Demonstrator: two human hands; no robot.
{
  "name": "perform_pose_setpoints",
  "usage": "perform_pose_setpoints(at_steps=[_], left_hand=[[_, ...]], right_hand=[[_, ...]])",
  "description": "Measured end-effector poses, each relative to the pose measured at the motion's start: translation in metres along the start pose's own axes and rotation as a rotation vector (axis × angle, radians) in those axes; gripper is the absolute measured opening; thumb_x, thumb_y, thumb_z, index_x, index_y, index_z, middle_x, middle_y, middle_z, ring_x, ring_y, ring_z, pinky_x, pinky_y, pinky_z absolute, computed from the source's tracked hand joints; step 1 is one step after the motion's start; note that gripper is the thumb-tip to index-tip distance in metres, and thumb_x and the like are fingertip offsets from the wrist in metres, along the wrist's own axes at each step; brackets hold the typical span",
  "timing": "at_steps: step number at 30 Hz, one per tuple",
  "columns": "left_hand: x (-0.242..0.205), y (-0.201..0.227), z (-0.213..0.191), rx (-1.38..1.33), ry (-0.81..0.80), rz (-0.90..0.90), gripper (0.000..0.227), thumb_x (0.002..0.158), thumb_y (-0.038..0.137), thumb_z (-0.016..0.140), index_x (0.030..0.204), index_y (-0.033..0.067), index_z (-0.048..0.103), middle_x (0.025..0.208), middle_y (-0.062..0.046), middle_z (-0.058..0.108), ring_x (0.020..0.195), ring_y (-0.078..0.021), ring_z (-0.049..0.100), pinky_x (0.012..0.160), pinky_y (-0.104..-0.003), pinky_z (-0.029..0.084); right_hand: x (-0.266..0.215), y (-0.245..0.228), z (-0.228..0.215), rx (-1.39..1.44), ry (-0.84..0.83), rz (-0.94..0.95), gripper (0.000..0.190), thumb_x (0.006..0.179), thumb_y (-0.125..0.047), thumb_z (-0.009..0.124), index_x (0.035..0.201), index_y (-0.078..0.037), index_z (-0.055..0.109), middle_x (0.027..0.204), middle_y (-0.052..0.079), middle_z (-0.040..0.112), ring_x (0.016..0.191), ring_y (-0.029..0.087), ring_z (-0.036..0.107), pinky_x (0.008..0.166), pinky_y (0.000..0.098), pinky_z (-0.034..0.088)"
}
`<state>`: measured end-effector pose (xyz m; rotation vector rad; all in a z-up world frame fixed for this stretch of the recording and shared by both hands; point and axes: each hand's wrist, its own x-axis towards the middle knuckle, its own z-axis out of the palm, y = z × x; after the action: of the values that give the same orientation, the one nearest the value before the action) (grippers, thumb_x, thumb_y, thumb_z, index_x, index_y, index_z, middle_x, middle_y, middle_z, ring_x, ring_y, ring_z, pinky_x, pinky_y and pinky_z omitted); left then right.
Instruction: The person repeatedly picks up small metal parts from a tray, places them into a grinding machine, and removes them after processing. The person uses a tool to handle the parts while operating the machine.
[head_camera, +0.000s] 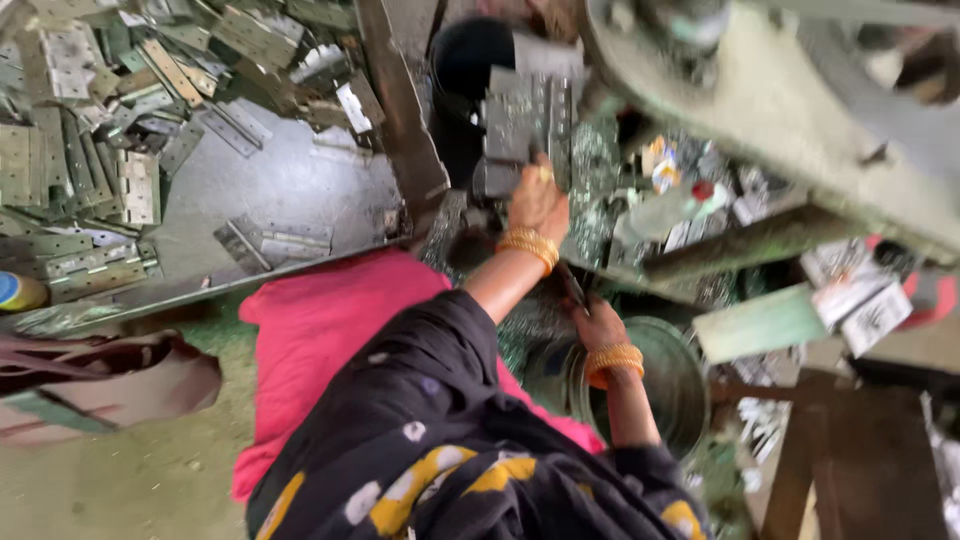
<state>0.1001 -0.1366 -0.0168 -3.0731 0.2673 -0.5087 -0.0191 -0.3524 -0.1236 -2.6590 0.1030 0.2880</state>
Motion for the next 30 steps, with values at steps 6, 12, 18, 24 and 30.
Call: perform_pose_setpoints(at_steps=[6, 12, 18, 24, 30], left_hand=[[-0.015, 0.015, 0.013, 0.064, -0.051, -0.009, 0.029, 0.093, 0.024, 0.057, 0.102, 0.0101, 0.081, 0.116, -0.008, 0.074, 0.124, -0.0225, 0.049, 0.093, -0.034, 0.032], [-0.001, -0.011, 0.002, -0.095, -0.114, 0.090, 0.024, 0.100, 0.016, 0.058, 0.109, 0.0069, 0.078, 0.132, -0.016, 0.069, 0.124, -0.0253, 0.050, 0.100, -0.036, 0.031], [0.003, -0.011, -0.025, -0.001, -0.067, -0.022, 0.028, 0.087, 0.026, 0.063, 0.105, 0.0096, 0.077, 0.136, -0.013, 0.064, 0.122, -0.0210, 0.048, 0.093, -0.034, 0.031], [0.009, -0.030, -0.024, -0.019, -0.315, 0.067, 0.028, 0.104, 0.030, 0.060, 0.109, 0.0120, 0.081, 0.132, -0.010, 0.070, 0.126, -0.0186, 0.050, 0.099, -0.032, 0.029], [0.029, -0.015, -0.002, 0.011, -0.118, -0.052, 0.028, 0.095, 0.028, 0.056, 0.104, 0.0145, 0.079, 0.128, -0.006, 0.068, 0.125, -0.0216, 0.047, 0.096, -0.037, 0.028]], right_hand=[[-0.025, 0.024, 0.058, 0.204, 0.109, 0.032, 0.034, 0.095, -0.030, 0.060, 0.106, -0.001, 0.073, 0.093, 0.026, 0.073, 0.087, 0.042, 0.071, 0.078, 0.0474, 0.054], [0.023, 0.027, 0.007, 0.084, -0.022, -0.042, 0.032, 0.095, -0.027, 0.060, 0.111, -0.001, 0.073, 0.094, 0.025, 0.073, 0.088, 0.041, 0.069, 0.075, 0.0470, 0.053], [-0.016, 0.023, 0.040, 0.075, 0.077, -0.004, 0.035, 0.094, -0.030, 0.062, 0.111, -0.001, 0.073, 0.094, 0.025, 0.072, 0.087, 0.040, 0.067, 0.075, 0.0471, 0.052], [0.002, 0.019, 0.015, 0.098, -0.065, 0.025, 0.035, 0.093, -0.030, 0.061, 0.108, -0.003, 0.076, 0.087, 0.024, 0.075, 0.077, 0.037, 0.072, 0.073, 0.0477, 0.052], [-0.002, 0.018, 0.019, 0.136, 0.019, -0.007, 0.036, 0.091, -0.031, 0.061, 0.112, -0.003, 0.072, 0.086, 0.025, 0.073, 0.076, 0.037, 0.071, 0.071, 0.0465, 0.052]])
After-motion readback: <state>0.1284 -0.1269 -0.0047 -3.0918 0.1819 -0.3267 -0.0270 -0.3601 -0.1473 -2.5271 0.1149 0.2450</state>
